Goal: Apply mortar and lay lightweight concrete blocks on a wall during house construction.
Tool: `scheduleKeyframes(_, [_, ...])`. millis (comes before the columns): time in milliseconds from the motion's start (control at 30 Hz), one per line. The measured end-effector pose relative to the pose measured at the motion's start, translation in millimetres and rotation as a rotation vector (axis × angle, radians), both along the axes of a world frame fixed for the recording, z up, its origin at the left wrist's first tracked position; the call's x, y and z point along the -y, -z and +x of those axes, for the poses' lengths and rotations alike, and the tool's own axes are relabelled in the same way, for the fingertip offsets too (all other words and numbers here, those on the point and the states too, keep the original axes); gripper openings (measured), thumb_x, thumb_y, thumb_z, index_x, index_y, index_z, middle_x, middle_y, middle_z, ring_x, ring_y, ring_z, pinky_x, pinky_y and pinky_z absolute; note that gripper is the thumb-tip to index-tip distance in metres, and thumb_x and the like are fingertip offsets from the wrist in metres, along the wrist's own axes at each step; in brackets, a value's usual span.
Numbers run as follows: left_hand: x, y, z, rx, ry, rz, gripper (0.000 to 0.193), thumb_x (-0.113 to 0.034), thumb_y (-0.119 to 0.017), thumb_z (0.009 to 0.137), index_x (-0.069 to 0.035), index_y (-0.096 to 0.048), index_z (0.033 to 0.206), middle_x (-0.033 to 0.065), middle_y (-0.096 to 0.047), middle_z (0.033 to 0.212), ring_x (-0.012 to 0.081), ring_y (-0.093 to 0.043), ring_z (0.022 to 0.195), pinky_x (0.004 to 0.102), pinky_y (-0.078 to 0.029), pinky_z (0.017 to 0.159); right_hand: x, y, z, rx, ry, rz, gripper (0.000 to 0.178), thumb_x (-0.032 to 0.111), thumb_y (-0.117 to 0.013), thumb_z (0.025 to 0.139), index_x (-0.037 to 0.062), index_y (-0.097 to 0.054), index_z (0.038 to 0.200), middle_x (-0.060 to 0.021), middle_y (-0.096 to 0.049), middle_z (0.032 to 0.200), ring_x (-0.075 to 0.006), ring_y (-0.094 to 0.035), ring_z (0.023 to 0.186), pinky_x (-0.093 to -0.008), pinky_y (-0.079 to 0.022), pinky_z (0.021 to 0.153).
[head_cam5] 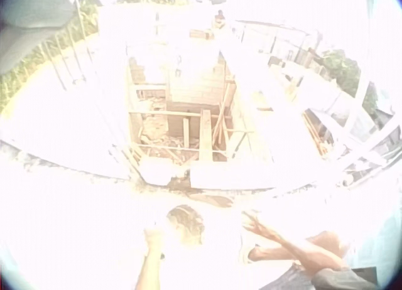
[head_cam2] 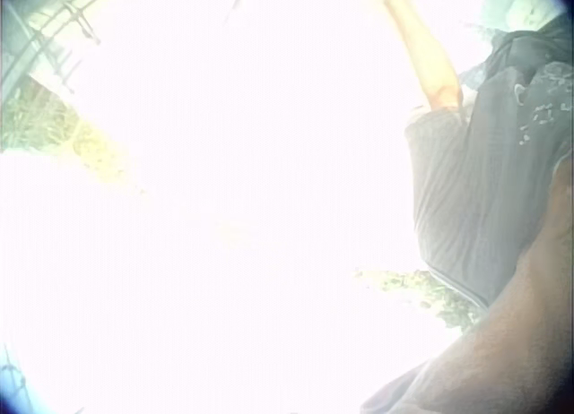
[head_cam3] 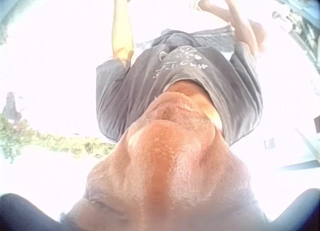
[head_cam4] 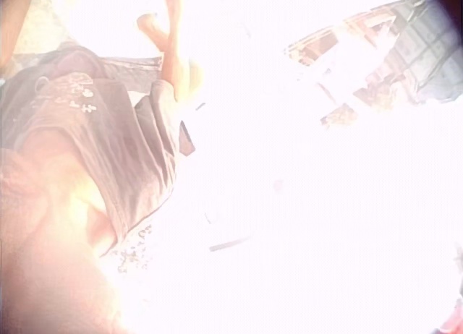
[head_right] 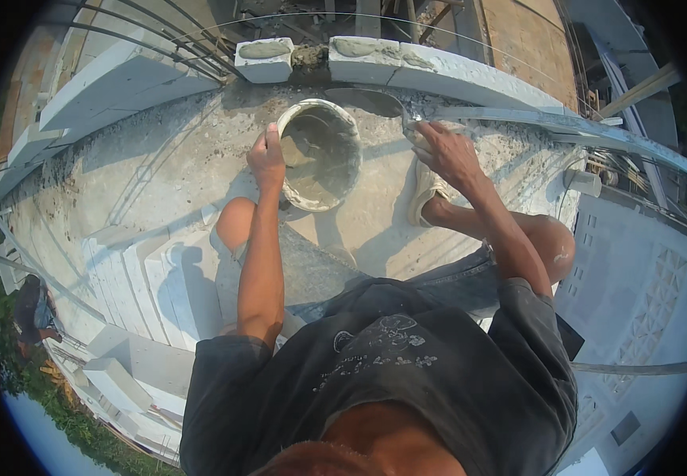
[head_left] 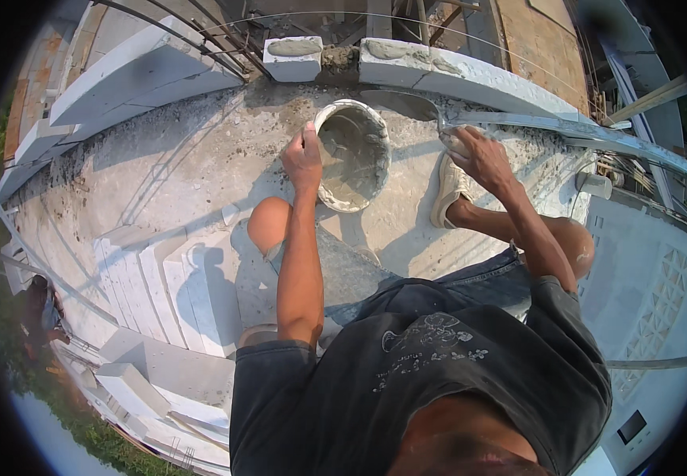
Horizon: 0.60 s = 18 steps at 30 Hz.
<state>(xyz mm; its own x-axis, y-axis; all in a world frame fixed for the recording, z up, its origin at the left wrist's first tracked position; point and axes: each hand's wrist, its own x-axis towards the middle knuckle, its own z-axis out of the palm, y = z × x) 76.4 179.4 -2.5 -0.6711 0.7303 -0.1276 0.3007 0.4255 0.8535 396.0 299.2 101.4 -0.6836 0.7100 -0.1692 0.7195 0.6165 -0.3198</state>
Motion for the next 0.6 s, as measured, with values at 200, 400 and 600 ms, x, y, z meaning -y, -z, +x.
scheduleKeyframes(200, [-3.6,-4.8,25.9,-0.083,0.061,0.142,0.043,-0.039,-0.052,0.096,0.000,-0.069,0.098,0.0225,-0.066,0.086,0.0389,-0.065,0.081,0.0430,-0.050,0.073,63.9,40.3,-77.5,0.277,-0.259,0.192,0.031,0.010,-0.059,0.086,0.0110,-0.052,0.116,-0.0132,-0.060,0.098,-0.0311,-0.066,0.083,-0.0417,-0.051,0.069])
scheduleKeyframes(400, [7.5,-4.5,42.6,-0.164,0.217,0.188,0.033,-0.030,-0.057,0.096,0.000,-0.069,0.104,0.0199,-0.070,0.094,0.0374,-0.067,0.088,0.0412,-0.052,0.076,69.1,83.1,-109.2,0.446,-0.310,0.121,0.025,0.010,-0.058,0.086,0.0048,-0.054,0.110,-0.0139,-0.064,0.091,-0.0268,-0.068,0.083,-0.0370,-0.054,0.067])
scheduleKeyframes(600, [13.0,-3.5,37.0,-0.213,0.331,0.190,0.032,-0.029,-0.056,0.096,-0.001,-0.070,0.102,0.0210,-0.069,0.092,0.0364,-0.068,0.084,0.0416,-0.052,0.075,76.7,108.4,-84.9,0.299,-0.211,-0.310,0.036,0.015,-0.060,0.087,0.0096,-0.055,0.123,-0.0151,-0.067,0.099,-0.0311,-0.068,0.092,-0.0425,-0.055,0.073])
